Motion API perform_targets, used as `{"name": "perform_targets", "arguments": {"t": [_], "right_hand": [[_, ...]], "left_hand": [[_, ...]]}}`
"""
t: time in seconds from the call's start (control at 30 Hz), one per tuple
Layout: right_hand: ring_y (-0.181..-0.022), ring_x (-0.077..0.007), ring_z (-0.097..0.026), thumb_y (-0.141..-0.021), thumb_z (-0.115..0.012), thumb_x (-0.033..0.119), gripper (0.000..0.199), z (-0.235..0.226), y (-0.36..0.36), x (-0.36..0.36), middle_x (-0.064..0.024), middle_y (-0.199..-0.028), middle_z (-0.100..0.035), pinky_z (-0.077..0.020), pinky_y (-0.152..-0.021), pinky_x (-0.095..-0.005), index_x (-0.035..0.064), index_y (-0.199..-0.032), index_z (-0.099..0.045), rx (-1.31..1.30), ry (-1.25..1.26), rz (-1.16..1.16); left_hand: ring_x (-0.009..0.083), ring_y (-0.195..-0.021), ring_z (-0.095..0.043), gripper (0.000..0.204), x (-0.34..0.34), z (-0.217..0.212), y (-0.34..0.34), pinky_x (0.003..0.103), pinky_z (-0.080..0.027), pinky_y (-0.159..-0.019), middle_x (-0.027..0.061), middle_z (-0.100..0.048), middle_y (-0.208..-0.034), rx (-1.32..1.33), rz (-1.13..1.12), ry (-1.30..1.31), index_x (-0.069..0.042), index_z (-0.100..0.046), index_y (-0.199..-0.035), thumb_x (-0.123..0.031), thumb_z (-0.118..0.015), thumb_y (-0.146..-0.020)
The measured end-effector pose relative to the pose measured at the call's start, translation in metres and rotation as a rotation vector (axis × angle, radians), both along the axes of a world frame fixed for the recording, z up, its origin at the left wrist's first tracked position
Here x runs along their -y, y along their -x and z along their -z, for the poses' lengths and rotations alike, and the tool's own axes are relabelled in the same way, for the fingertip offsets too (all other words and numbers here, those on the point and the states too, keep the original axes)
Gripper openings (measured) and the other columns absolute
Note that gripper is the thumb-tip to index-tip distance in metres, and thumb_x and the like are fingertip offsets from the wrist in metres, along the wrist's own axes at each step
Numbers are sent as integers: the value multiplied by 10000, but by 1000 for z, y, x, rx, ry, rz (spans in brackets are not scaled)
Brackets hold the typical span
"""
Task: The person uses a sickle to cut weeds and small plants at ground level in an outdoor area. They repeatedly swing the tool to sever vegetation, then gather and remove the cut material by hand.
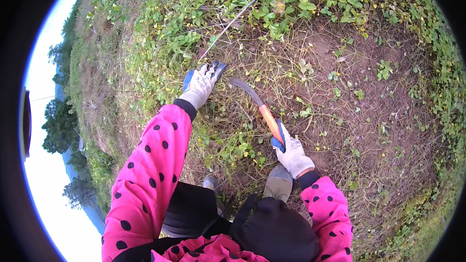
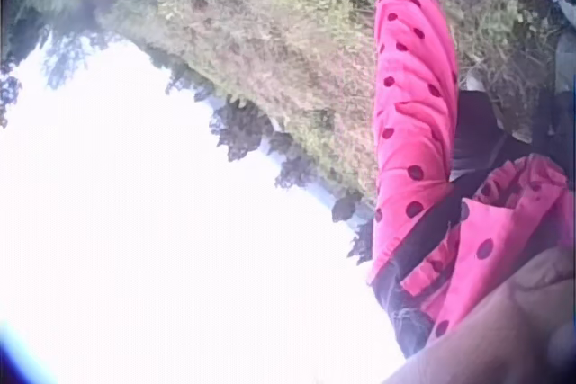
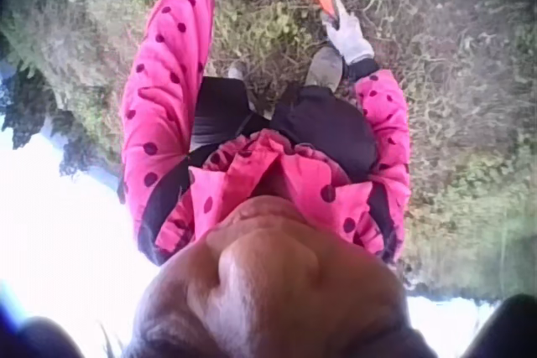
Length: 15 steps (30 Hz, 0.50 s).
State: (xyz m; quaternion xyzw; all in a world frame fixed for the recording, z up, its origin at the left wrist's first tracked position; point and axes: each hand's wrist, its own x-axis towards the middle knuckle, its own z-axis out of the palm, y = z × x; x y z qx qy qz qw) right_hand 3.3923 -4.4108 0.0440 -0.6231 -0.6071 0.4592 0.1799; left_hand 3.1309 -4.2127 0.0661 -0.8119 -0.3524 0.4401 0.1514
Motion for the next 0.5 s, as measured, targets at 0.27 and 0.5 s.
{"name": "perform_targets", "arguments": {"t": [0.27, 0.5], "right_hand": [[-886, -398, -546, -836, -516, 252, 596, -2, 21, -34, -248, -986, -570, -427, -780, -465, 112, -1357, -262, 112, -44, 8], [-781, -338, -603, -812, -552, 133, 565, -27, -83, 121, -180, -931, -610, -483, -715, -384, 120, -1335, -341, -31, 274, 89]], "left_hand": [[232, -911, -577, 334, 0, 11, 12, 332, -448, -763, 83, -599, -925, 415, -302, 53, -67, -533, -1055, -104, -528, -723], [267, -979, -530, 480, 43, -57, 141, 358, -422, -826, 113, -545, -1054, 413, -293, 48, -60, -495, -1149, -122, -536, -675]]}}
